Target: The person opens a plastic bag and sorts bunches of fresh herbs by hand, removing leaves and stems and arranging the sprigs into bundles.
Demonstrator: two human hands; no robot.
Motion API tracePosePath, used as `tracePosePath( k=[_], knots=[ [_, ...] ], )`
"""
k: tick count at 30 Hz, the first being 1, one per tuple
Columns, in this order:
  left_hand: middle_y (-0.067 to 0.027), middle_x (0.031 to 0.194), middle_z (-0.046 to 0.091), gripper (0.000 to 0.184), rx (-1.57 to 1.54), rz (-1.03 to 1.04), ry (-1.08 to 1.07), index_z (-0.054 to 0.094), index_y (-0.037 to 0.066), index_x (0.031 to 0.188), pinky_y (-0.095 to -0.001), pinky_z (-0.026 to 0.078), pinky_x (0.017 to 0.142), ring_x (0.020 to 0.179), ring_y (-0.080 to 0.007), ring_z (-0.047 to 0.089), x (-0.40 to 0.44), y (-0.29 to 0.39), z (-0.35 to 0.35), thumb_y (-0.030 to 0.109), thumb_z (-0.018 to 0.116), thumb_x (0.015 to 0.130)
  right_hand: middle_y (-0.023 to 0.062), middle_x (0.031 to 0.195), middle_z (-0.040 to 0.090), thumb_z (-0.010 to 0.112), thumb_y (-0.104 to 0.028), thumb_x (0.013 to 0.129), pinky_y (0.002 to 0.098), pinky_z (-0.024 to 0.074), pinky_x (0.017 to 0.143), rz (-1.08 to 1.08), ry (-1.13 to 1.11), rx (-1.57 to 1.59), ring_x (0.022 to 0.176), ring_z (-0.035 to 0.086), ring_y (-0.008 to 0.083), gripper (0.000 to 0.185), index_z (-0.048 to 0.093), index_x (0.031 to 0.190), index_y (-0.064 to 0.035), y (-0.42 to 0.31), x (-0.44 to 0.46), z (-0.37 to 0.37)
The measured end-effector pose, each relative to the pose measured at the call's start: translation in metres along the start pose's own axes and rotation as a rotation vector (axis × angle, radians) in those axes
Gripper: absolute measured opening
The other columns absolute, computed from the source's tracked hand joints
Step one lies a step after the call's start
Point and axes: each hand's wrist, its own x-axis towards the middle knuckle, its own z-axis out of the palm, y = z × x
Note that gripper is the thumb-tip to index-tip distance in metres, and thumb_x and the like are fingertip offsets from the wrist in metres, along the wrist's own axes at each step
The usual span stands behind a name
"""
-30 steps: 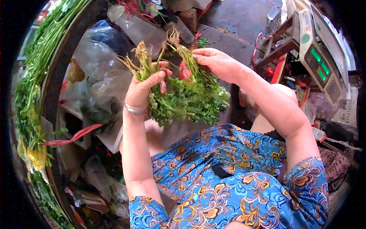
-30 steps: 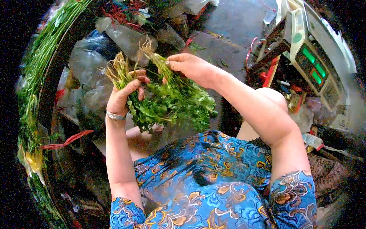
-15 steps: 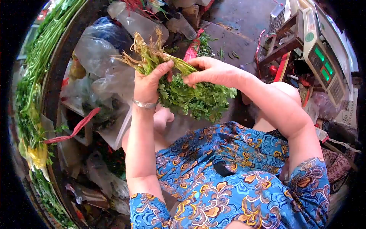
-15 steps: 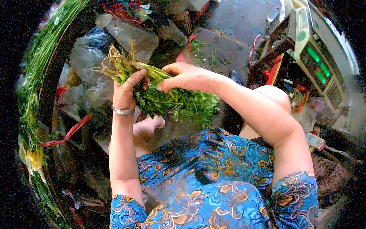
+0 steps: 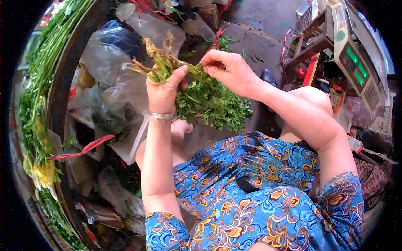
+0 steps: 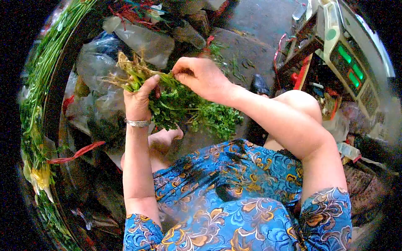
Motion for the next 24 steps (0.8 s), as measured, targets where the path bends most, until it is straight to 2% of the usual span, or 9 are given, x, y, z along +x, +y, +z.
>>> tracePosePath(
  k=[3, 4, 7, 8, 11, 13, 16, 21, 24],
  knots=[
    [-0.0041, 0.081, 0.062, 0.018, -0.035, 0.065, 0.126, 0.059, 0.004, 0.09, -0.0253, 0.044, 0.049, 0.059, -0.0138, 0.056, 0.004, 0.005, -0.008, 0.001, 0.07, 0.076, 0.0098, 0.079, 0.065, 0.059, -0.012, 0.084, 0.0291, 0.0489, 0.061, 0.056, 0.102, 0.04, 0.068, 0.061, 0.0138, 0.016, 0.061, 0.094, 0.0004, 0.006, 0.005, -0.007],
    [-0.0042, 0.081, 0.062, 0.019, -0.044, 0.093, 0.145, 0.059, 0.004, 0.091, -0.026, 0.045, 0.05, 0.059, -0.0144, 0.056, 0.005, 0.007, -0.014, 0.001, 0.071, 0.076, 0.0064, 0.076, 0.063, 0.057, -0.011, 0.084, 0.0274, 0.0479, 0.057, 0.078, 0.124, 0.101, 0.063, 0.059, 0.0105, 0.016, 0.061, 0.093, 0.001, 0.007, 0.007, -0.009],
    [-0.0048, 0.08, 0.063, 0.019, -0.105, 0.124, 0.232, 0.059, 0.003, 0.09, -0.0279, 0.046, 0.052, 0.059, -0.0156, 0.056, 0.01, 0.012, -0.032, 0.002, 0.072, 0.076, 0.0028, 0.077, 0.062, 0.058, -0.012, 0.084, 0.025, 0.0475, 0.064, 0.069, 0.172, 0.1, 0.071, 0.055, 0.0069, 0.017, 0.062, 0.094, 0.0004, 0.012, 0.009, -0.02],
    [-0.0048, 0.08, 0.063, 0.019, -0.14, 0.118, 0.281, 0.059, 0.003, 0.09, -0.0277, 0.047, 0.053, 0.059, -0.0157, 0.056, 0.008, 0.014, -0.035, 0.002, 0.072, 0.076, 0.0017, 0.081, 0.061, 0.058, -0.013, 0.084, 0.0247, 0.047, 0.068, 0.164, 0.146, 0.259, 0.074, 0.055, 0.0072, 0.018, 0.061, 0.095, 0.0003, 0.012, 0.008, -0.023],
    [-0.005, 0.08, 0.063, 0.02, -0.216, 0.087, 0.397, 0.06, 0.004, 0.092, -0.0277, 0.049, 0.055, 0.061, -0.0156, 0.057, 0.008, 0.023, -0.043, 0.004, 0.072, 0.076, 0.0005, 0.081, 0.06, 0.057, -0.016, 0.084, 0.0244, 0.0462, 0.068, 0.178, 0.219, 0.284, 0.075, 0.054, 0.0078, 0.02, 0.06, 0.094, 0.0012, 0.018, 0.009, -0.031],
    [-0.0053, 0.081, 0.064, 0.017, -0.248, 0.077, 0.333, 0.061, 0.004, 0.092, -0.0281, 0.051, 0.059, 0.066, -0.016, 0.059, 0.011, 0.021, -0.06, 0.006, 0.071, 0.078, 0.0006, 0.08, 0.06, 0.057, -0.016, 0.084, 0.0244, 0.0459, 0.068, 0.236, 0.219, 0.401, 0.075, 0.054, 0.0077, 0.019, 0.061, 0.092, 0.0008, 0.017, 0.008, -0.037],
    [-0.0056, 0.083, 0.064, 0.016, -0.315, -0.027, 0.372, 0.062, 0.005, 0.093, -0.029, 0.052, 0.062, 0.069, -0.0168, 0.06, 0.012, 0.022, -0.073, 0.009, 0.07, 0.079, -0.0007, 0.083, 0.06, 0.053, -0.015, 0.09, 0.0228, 0.0445, 0.07, 0.23, 0.195, 0.214, 0.076, 0.055, 0.0056, 0.013, 0.058, 0.094, -0.0034, 0.012, 0.006, -0.045],
    [-0.0056, 0.083, 0.065, 0.019, -0.35, 0.03, 0.514, 0.061, 0.005, 0.098, -0.0326, 0.053, 0.064, 0.07, -0.0189, 0.061, 0.015, 0.024, -0.086, 0.015, 0.067, 0.082, 0.0012, 0.077, 0.059, 0.049, -0.014, 0.087, 0.0245, 0.0451, 0.068, 0.315, 0.216, 0.224, 0.068, 0.055, 0.0087, 0.016, 0.058, 0.093, -0.0027, 0.011, 0.006, -0.056],
    [-0.0072, 0.086, 0.066, 0.019, -0.324, -0.011, 0.375, 0.061, 0.004, 0.099, -0.0326, 0.053, 0.067, 0.074, -0.0194, 0.063, 0.011, 0.025, -0.093, 0.014, 0.066, 0.083, 0.0101, 0.076, 0.065, 0.057, -0.013, 0.079, 0.0319, 0.0488, 0.071, 0.126, -0.045, -0.285, 0.073, 0.062, 0.0178, 0.018, 0.061, 0.088, 0.0016, 0.008, 0.001, -0.057]
  ],
)
